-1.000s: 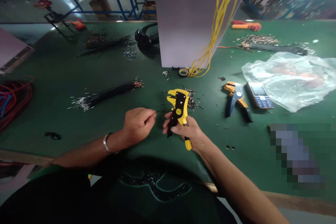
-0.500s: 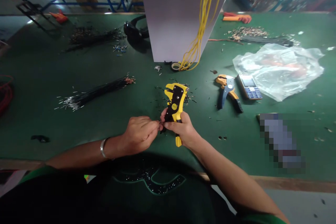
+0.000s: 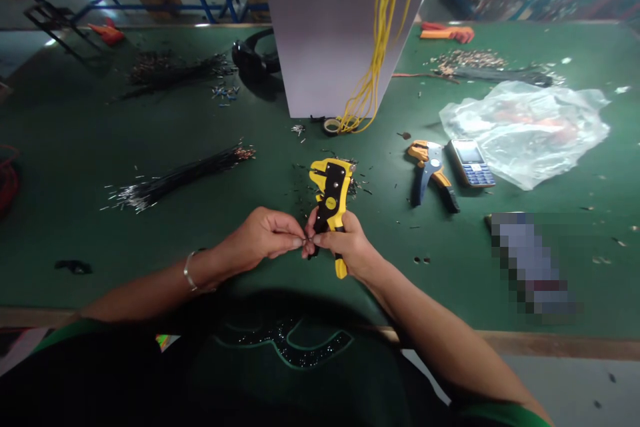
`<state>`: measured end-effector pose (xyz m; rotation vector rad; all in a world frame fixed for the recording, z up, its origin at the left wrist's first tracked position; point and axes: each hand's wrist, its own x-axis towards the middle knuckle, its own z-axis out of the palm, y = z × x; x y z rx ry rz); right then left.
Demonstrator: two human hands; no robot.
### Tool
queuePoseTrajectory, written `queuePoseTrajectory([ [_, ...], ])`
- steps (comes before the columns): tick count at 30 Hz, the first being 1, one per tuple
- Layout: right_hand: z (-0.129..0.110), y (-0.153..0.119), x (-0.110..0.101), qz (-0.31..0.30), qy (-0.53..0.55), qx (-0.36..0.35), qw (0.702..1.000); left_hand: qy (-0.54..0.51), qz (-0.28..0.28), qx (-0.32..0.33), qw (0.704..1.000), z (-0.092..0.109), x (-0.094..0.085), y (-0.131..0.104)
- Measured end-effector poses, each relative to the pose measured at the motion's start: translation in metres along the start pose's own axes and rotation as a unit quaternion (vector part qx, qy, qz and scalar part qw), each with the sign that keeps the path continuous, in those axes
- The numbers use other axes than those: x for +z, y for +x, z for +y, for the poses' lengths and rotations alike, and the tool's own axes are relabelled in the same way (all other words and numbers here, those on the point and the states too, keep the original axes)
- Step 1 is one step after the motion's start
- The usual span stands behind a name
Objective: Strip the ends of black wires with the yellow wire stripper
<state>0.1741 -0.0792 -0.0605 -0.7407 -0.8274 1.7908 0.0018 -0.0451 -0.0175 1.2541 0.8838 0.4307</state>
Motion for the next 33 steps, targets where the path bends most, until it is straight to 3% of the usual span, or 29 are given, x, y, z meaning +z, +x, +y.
queuePoseTrajectory([
  [3,-0.002,-0.001,0.001,-0.008,0.01,0.001,1.0,-0.091,-0.033,-0.067,0.993,-0.003,-0.005,0.005],
  [6,-0.003,-0.001,-0.002,-0.018,0.02,0.005,1.0,-0.096,-0.035,-0.08,0.992,-0.007,-0.009,0.007],
  [9,-0.005,0.0,-0.01,-0.047,0.021,0.018,0.998,-0.056,0.043,-0.053,0.996,-0.003,-0.015,0.006],
  [13,-0.005,0.002,-0.022,-0.129,-0.021,0.053,0.99,0.081,0.17,0.043,0.981,0.012,-0.026,0.0],
  [16,-0.003,0.003,-0.025,-0.172,-0.044,0.075,0.981,0.166,0.208,0.08,0.961,0.023,-0.036,-0.004],
  [24,-0.006,0.002,-0.019,-0.215,-0.012,0.1,0.972,0.216,0.185,0.138,0.949,0.024,-0.043,-0.005],
  [33,-0.007,-0.003,-0.016,-0.228,-0.038,0.111,0.966,0.208,0.152,0.145,0.955,0.024,-0.044,-0.005],
])
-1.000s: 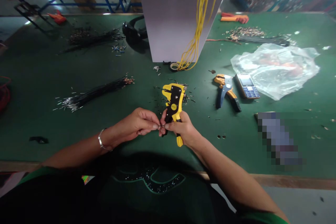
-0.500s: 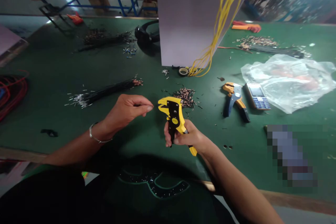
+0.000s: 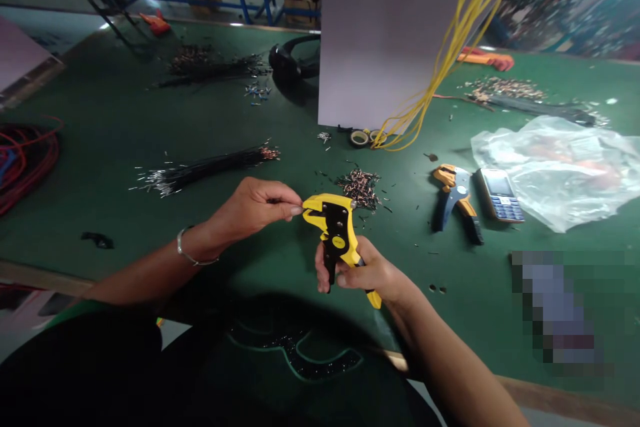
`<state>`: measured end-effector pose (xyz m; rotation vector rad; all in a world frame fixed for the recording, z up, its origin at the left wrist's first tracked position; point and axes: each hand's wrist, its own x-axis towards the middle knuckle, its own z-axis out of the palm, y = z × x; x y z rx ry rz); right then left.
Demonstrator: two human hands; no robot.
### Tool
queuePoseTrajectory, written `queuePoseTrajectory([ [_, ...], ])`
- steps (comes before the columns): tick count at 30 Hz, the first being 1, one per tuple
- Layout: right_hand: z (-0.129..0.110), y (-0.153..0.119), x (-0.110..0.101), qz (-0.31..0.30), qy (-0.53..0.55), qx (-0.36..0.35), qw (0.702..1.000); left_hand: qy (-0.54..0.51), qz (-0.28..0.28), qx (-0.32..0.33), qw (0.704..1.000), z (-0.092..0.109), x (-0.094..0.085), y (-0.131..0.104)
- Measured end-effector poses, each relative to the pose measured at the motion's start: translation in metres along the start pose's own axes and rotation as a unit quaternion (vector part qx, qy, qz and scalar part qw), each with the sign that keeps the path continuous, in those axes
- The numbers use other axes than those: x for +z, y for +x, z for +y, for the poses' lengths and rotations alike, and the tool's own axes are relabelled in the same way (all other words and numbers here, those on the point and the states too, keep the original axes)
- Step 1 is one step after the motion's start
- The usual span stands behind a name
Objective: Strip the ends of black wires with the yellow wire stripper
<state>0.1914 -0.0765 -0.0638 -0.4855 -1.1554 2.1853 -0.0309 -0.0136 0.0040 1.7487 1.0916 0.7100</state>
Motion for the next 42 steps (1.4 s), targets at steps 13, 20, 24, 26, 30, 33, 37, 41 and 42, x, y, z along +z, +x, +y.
queuePoseTrajectory([
  [13,0.002,-0.001,0.006,0.022,0.019,-0.006,1.0,-0.021,-0.005,-0.015,1.0,-0.002,-0.001,0.0],
  [20,0.005,-0.004,0.006,0.03,0.037,-0.009,0.999,-0.017,-0.01,0.0,1.0,-0.005,-0.001,0.0],
  [24,0.005,-0.004,0.008,0.038,0.045,-0.003,0.998,-0.012,-0.007,0.003,1.0,-0.004,-0.001,0.0],
  [26,0.006,-0.004,0.01,0.043,0.047,-0.001,0.998,-0.008,-0.007,0.004,1.0,-0.004,-0.001,0.0],
  [30,0.007,-0.004,0.012,0.053,0.051,-0.007,0.997,-0.003,-0.004,0.009,1.0,-0.005,-0.001,0.001],
  [33,0.008,-0.004,0.013,0.064,0.054,-0.006,0.996,-0.002,-0.006,0.014,1.0,-0.005,-0.001,0.002],
  [37,0.009,-0.005,0.015,0.08,0.058,0.001,0.995,0.0,-0.002,0.02,1.0,-0.006,0.0,0.003],
  [41,0.011,-0.005,0.014,0.086,0.058,0.007,0.995,-0.002,-0.003,0.025,1.0,-0.008,0.0,0.003],
  [42,0.011,-0.005,0.014,0.087,0.059,0.008,0.994,-0.002,-0.003,0.027,1.0,-0.008,0.0,0.003],
])
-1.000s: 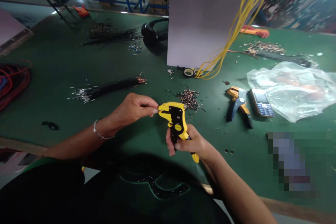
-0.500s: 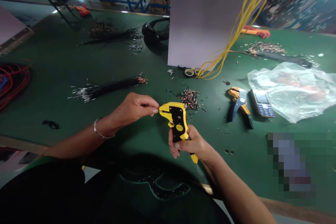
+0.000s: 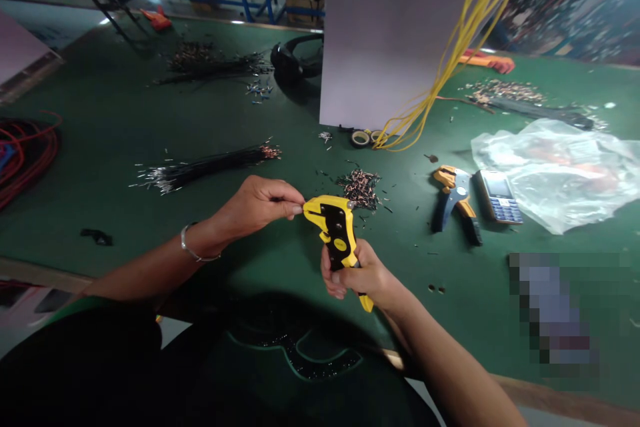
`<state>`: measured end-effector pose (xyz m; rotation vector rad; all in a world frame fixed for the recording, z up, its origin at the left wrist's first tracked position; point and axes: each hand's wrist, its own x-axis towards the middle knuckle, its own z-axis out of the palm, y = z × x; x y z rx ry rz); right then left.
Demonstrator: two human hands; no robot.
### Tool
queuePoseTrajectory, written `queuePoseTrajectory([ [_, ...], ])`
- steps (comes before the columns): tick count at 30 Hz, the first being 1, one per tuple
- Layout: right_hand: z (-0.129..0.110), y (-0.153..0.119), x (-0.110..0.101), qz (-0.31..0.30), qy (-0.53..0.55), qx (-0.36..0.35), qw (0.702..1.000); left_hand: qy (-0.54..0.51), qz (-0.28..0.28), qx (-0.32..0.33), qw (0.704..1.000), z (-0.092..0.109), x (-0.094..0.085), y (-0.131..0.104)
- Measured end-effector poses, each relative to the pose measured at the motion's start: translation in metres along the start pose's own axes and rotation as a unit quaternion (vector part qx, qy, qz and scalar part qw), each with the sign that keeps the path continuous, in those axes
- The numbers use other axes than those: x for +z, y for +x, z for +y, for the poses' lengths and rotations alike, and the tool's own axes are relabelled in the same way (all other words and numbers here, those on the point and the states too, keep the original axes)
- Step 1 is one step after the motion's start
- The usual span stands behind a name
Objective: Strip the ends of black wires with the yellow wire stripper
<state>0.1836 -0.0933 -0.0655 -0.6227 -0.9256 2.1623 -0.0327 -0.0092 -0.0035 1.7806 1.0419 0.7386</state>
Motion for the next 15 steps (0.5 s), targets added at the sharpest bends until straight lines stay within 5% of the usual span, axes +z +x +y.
queuePoseTrajectory([
  [15,0.0013,0.0053,-0.0032,-0.011,-0.002,-0.013,1.0,-0.007,0.0,-0.022,1.0,-0.0013,0.0011,0.002],
])
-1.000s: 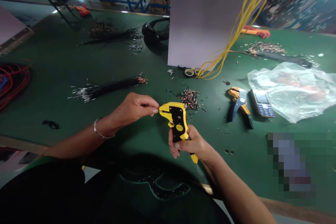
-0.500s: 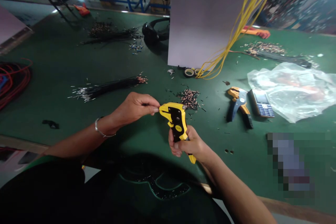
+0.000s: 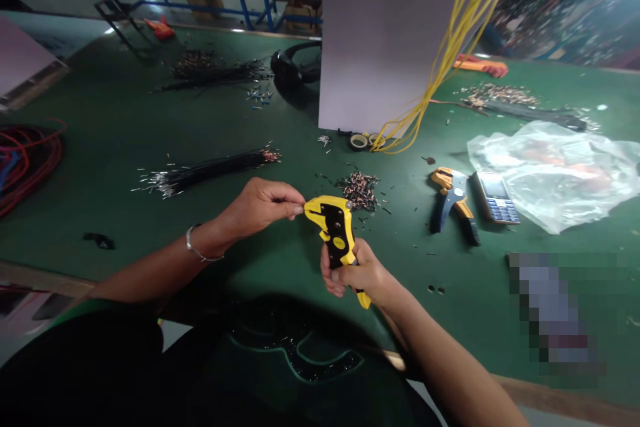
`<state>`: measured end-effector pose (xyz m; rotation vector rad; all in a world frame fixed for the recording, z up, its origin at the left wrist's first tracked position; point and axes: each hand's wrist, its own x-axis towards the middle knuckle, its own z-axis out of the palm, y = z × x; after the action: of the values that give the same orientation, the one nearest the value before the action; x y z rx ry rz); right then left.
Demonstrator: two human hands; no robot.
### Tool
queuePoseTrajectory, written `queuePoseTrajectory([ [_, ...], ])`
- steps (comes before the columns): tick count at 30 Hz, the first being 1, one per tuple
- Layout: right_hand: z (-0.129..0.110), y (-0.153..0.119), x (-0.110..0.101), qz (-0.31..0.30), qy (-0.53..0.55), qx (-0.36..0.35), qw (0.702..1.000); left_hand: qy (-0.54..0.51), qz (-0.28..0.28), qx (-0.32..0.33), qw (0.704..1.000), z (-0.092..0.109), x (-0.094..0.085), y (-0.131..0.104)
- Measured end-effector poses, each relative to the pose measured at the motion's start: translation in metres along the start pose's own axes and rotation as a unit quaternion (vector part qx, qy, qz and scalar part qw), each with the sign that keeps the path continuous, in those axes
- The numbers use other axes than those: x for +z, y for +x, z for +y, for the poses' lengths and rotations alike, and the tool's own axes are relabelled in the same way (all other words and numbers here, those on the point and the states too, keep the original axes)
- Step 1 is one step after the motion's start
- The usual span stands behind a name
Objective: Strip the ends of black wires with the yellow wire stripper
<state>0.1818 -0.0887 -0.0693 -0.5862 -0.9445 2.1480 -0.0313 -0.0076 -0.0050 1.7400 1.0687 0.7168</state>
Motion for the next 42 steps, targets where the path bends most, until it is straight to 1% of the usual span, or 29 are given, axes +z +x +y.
queuePoseTrajectory([
  [3,0.0,0.004,-0.004,-0.021,-0.023,-0.005,0.999,0.011,0.018,-0.002,1.0,-0.001,0.0,0.0],
  [6,0.0,0.007,-0.008,-0.021,-0.063,-0.012,0.998,0.019,0.023,0.009,1.0,-0.002,0.001,-0.002],
  [8,0.0,0.007,-0.01,-0.02,-0.071,-0.017,0.997,0.04,0.034,0.034,0.998,-0.002,0.001,-0.003],
  [10,0.0,0.008,-0.012,-0.026,-0.058,-0.026,0.998,0.079,0.057,0.072,0.993,-0.002,0.0,-0.004],
  [12,0.0,0.008,-0.013,-0.028,-0.039,-0.037,0.998,0.125,0.08,0.117,0.982,-0.003,0.0,-0.005],
  [15,-0.001,0.01,-0.013,-0.012,-0.029,-0.053,0.998,0.203,0.112,0.187,0.955,-0.004,0.002,-0.006],
  [17,-0.002,0.012,-0.013,0.01,-0.036,-0.068,0.997,0.244,0.128,0.214,0.937,-0.005,0.004,-0.007],
  [18,-0.003,0.012,-0.013,0.022,-0.045,-0.077,0.996,0.252,0.132,0.216,0.934,-0.005,0.006,-0.008],
  [20,-0.003,0.013,-0.012,0.045,-0.067,-0.09,0.993,0.235,0.131,0.195,0.943,-0.005,0.01,-0.01],
  [22,-0.003,0.013,-0.01,0.07,-0.088,-0.092,0.989,0.19,0.121,0.146,0.963,-0.003,0.013,-0.011],
  [25,-0.002,0.011,-0.006,0.119,-0.114,-0.074,0.984,0.104,0.092,0.061,0.988,-0.001,0.018,-0.012],
  [27,-0.001,0.011,-0.003,0.138,-0.131,-0.058,0.98,0.058,0.07,0.023,0.996,0.0,0.02,-0.011],
  [28,0.0,0.011,-0.002,0.143,-0.138,-0.052,0.979,0.048,0.065,0.016,0.997,0.0,0.021,-0.011],
  [30,0.001,0.011,0.0,0.146,-0.15,-0.047,0.977,0.06,0.074,0.029,0.995,0.0,0.023,-0.012],
  [33,0.001,0.012,0.001,0.153,-0.157,-0.049,0.974,0.112,0.104,0.08,0.985,-0.001,0.029,-0.014],
  [35,0.0,0.013,0.002,0.157,-0.16,-0.046,0.973,0.132,0.112,0.099,0.98,-0.001,0.034,-0.016],
  [39,-0.002,0.014,0.007,0.171,-0.175,-0.039,0.969,0.138,0.111,0.095,0.98,-0.004,0.042,-0.018],
  [42,-0.004,0.014,0.011,0.179,-0.188,-0.038,0.965,0.149,0.106,0.086,0.979,-0.006,0.044,-0.019],
])
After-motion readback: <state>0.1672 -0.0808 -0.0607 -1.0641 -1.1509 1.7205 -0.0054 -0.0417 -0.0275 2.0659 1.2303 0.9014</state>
